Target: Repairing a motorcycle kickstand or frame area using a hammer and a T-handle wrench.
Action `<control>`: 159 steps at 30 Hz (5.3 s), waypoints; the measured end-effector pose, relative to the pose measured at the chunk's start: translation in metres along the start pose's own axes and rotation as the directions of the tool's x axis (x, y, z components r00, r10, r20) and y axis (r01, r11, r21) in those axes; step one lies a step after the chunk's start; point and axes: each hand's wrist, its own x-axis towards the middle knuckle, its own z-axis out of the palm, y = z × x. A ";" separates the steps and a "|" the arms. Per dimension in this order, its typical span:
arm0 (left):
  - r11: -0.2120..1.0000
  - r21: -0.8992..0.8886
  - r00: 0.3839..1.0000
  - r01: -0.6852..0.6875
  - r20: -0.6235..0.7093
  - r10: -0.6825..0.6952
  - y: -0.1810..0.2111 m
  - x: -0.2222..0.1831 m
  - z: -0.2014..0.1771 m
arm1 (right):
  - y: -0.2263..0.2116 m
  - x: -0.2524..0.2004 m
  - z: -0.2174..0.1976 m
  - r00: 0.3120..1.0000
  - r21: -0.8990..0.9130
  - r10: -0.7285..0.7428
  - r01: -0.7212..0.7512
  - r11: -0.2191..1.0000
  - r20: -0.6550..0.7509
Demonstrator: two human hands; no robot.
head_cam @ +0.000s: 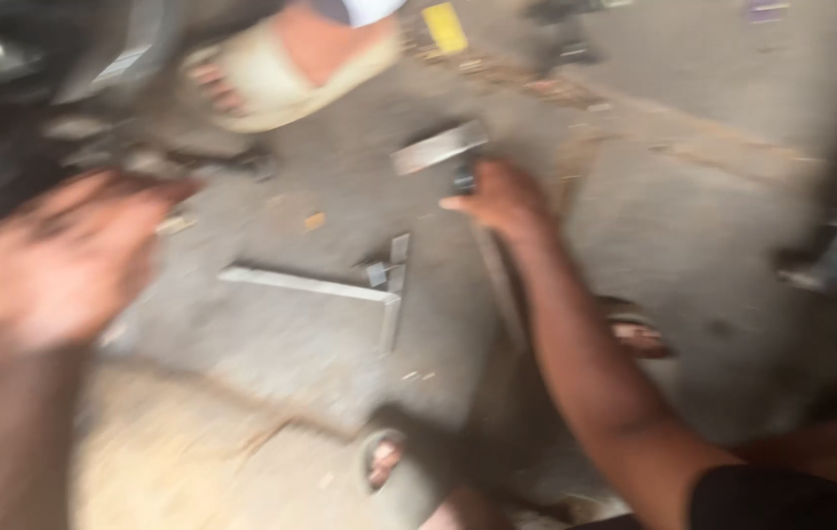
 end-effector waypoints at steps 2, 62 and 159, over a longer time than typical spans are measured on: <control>0.999 -0.024 0.994 -0.049 -0.099 0.046 -0.001 -0.013 -0.072 | 0.007 0.001 0.008 1.000 0.028 -0.010 0.010 1.000 0.024; 0.892 -0.339 0.843 -0.299 -0.533 0.080 0.034 0.014 -0.161 | 0.029 0.012 0.046 0.980 0.071 0.009 0.005 0.997 -0.200; 0.961 -0.217 0.850 -0.169 -0.526 0.030 0.013 -0.005 -0.124 | -0.163 -0.137 0.136 0.928 0.946 -0.198 0.292 -0.139 -0.316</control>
